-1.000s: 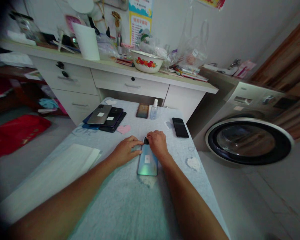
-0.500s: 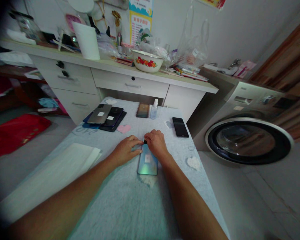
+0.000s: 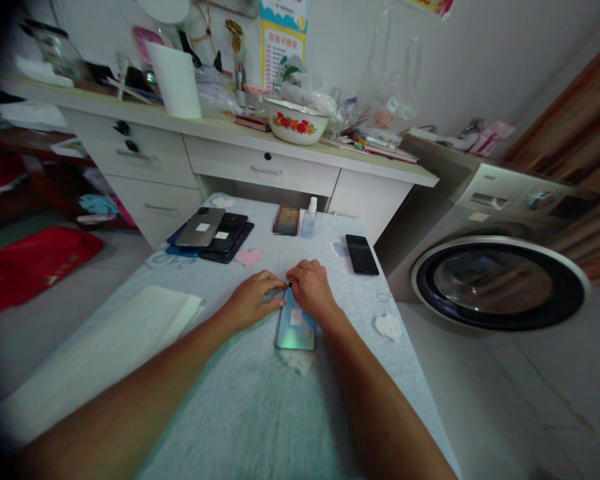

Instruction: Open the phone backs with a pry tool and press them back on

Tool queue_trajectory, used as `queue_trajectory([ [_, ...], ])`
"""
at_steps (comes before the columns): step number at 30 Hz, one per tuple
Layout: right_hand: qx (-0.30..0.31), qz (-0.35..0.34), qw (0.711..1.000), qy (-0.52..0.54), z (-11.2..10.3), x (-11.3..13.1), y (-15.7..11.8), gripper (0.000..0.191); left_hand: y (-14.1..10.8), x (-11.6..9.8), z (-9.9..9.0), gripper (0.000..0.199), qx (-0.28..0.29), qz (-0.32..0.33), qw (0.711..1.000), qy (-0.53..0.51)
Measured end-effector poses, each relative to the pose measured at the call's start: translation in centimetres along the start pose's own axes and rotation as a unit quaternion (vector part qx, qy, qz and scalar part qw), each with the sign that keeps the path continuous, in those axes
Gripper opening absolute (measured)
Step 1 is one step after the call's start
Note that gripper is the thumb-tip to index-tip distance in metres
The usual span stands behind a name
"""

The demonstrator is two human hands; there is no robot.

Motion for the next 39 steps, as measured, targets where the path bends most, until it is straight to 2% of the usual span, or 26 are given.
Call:
queue_trajectory([
  [4,0.002,-0.002,1.0,-0.005,0.1,0.1,0.2,0.026,0.0,-0.1,0.0,0.024,-0.003,0.001,1.0,0.0],
  [14,-0.009,0.042,0.998,-0.043,0.4,-0.5,0.4,0.026,0.0,-0.3,-0.1,0.026,-0.001,0.007,1.0,0.003],
  [24,0.025,0.006,0.999,-0.03,-0.5,0.5,-0.1,0.025,0.0,-0.1,0.0,0.017,-0.006,0.002,1.0,-0.018],
  [30,0.049,-0.009,0.999,-0.008,-1.1,1.4,-0.7,0.023,-0.1,0.1,0.2,0.032,-0.04,-0.014,0.998,-0.043],
  [39,0.062,-0.06,0.995,0.043,-0.9,1.4,-1.7,0.023,0.0,0.4,0.4,0.039,-0.032,-0.022,0.999,-0.037],
])
Point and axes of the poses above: each hand's wrist, its own y-axis towards the middle knuckle, its own z-axis out of the palm, x = y × z, the point moved 4 cm from there along y, towards the middle knuckle, and after that the axes turned 6 degrees about -y, right-handed, at the moved point
